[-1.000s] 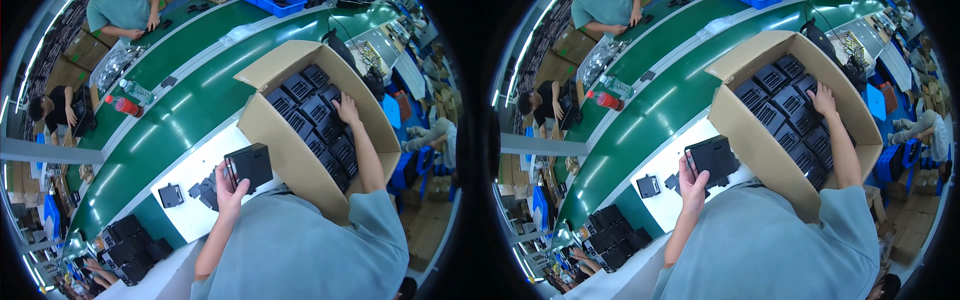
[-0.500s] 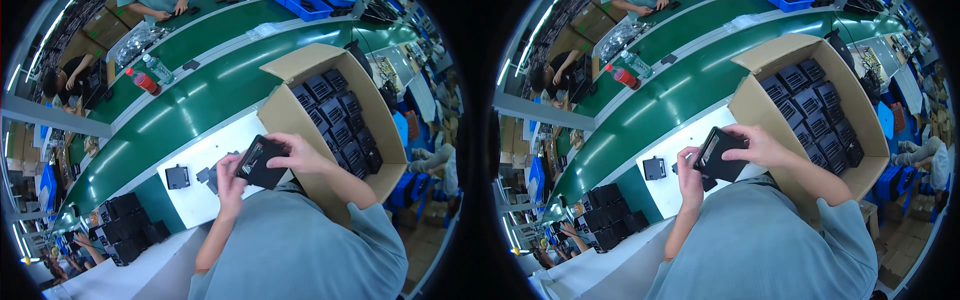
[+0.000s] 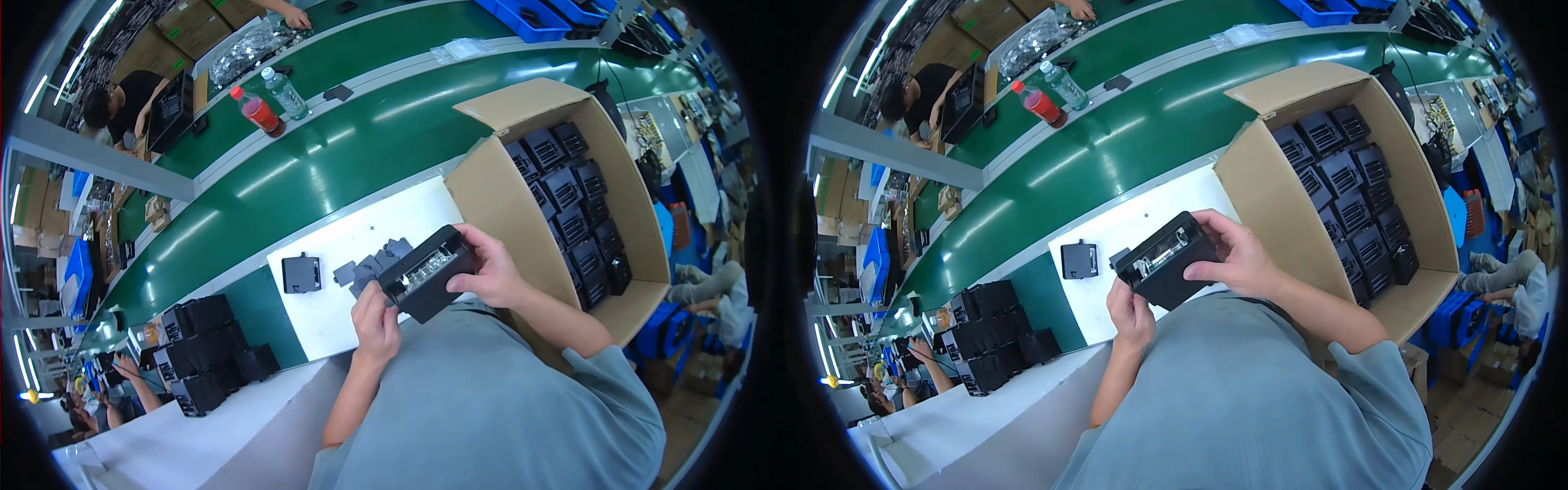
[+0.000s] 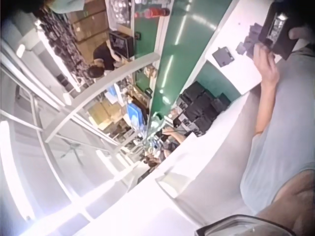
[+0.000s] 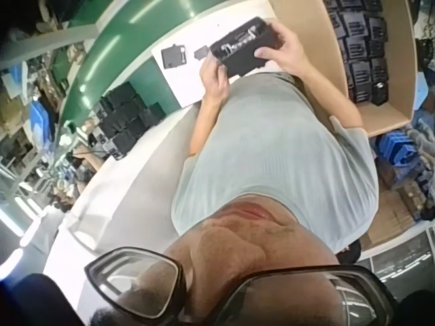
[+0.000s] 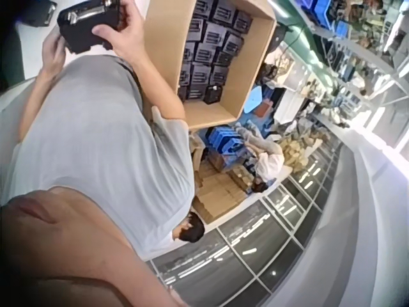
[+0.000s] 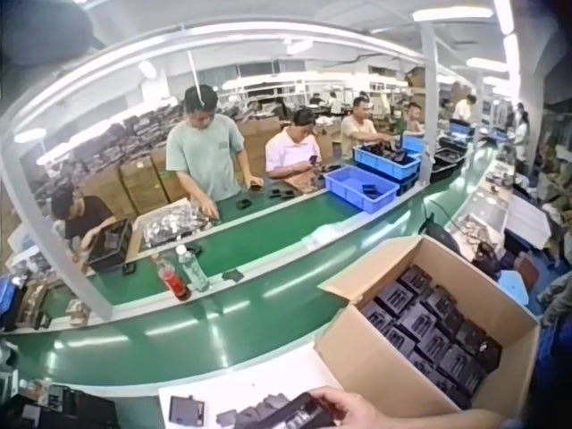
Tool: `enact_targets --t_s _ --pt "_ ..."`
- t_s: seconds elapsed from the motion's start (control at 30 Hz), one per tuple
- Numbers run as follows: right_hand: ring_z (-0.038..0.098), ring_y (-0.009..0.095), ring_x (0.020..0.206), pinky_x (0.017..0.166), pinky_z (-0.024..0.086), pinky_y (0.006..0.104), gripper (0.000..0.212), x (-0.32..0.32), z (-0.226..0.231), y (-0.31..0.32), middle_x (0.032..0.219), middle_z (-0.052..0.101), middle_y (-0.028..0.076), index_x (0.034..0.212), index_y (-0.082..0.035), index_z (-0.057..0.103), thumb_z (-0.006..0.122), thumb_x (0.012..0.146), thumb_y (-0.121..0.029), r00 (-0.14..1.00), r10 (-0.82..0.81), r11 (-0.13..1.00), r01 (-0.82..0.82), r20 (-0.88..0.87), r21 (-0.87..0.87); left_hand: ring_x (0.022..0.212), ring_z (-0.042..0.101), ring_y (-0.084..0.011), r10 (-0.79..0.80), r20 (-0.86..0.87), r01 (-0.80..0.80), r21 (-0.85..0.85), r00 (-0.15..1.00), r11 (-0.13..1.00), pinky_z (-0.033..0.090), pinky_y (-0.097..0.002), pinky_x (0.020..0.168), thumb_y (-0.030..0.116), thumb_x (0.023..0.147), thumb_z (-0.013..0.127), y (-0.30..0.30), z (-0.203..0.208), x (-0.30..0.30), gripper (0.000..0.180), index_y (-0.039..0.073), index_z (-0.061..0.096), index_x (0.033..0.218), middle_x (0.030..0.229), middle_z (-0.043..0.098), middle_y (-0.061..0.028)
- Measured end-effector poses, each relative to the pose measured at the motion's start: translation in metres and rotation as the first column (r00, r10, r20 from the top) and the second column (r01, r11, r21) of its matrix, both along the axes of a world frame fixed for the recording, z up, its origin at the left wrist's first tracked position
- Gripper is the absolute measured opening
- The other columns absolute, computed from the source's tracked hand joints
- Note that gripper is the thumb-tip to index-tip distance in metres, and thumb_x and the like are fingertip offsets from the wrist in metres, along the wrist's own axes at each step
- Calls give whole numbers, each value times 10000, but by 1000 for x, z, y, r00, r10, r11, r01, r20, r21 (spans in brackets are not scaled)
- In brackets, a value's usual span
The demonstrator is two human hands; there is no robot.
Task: The person takes black casing components from a cardboard box, attaches plastic covers to them by hand, tests the lights, and stacks the units onto the workbench.
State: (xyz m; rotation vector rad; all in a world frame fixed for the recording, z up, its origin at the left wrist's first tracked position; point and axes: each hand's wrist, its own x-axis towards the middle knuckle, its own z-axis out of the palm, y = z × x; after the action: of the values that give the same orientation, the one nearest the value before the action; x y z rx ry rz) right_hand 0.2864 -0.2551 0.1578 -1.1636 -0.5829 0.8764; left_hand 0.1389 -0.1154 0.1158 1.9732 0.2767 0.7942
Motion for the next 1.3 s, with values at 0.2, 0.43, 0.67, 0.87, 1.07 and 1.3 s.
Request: enact_targets --t_s 0.2,0.43,0.67,0.87,1.07,1.3 --pt "533 127 1022 886 430 279 594 -5 -1 4 1085 557 42 1205 -8 452 762 700 -43 1000 29 999 -29 -3 -15 489 430 -244 -67 40 66 17 997 998 326 -330 442 -61 726 482 8 -7 -11 47 -29 476 693 642 430 -117" --pt "537 129 1019 876 437 279 565 -10 -8 12 1100 557 43 1199 -18 452 747 717 -35 999 21 999 -22 -31 -39 493 456 -207 -26 -16 24 -104 1000 994 357 -308 453 -28 806 449 9 -10 -15 52 -34 497 826 652 462 -106" --pt "537 141 1026 896 427 280 561 -16 -14 28 1096 554 53 1207 -9 440 736 731 -35 996 86 994 -86 -2 -69 507 450 -182 -13 -34 6 -188 999 982 362 -289 482 14 837 441 16 -17 -30 88 -24 521 836 650 458 -80" --pt "508 222 1074 943 402 340 1054 -27 -27 46 1146 508 123 1329 -40 274 878 469 -122 940 44 969 41 338 -242 468 383 -57 -104 -81 17 -706 991 709 325 -225 450 222 972 392 8 -30 -29 319 50 417 705 542 437 0" --pt "561 238 1000 885 440 338 938 -52 -53 79 1094 556 144 1312 -32 311 847 560 -198 894 244 954 -150 377 -259 653 466 -52 413 19 -314 -620 910 719 379 -201 552 220 941 473 0 -53 -45 218 23 526 1017 792 521 20" --pt "437 334 1178 989 340 380 814 -79 -62 116 1292 402 224 1346 8 260 718 726 -253 712 456 880 -270 535 -391 807 517 -57 409 -54 -236 -882 911 409 430 -192 656 241 934 503 -9 -50 -86 415 11 421 1269 1012 546 -31"
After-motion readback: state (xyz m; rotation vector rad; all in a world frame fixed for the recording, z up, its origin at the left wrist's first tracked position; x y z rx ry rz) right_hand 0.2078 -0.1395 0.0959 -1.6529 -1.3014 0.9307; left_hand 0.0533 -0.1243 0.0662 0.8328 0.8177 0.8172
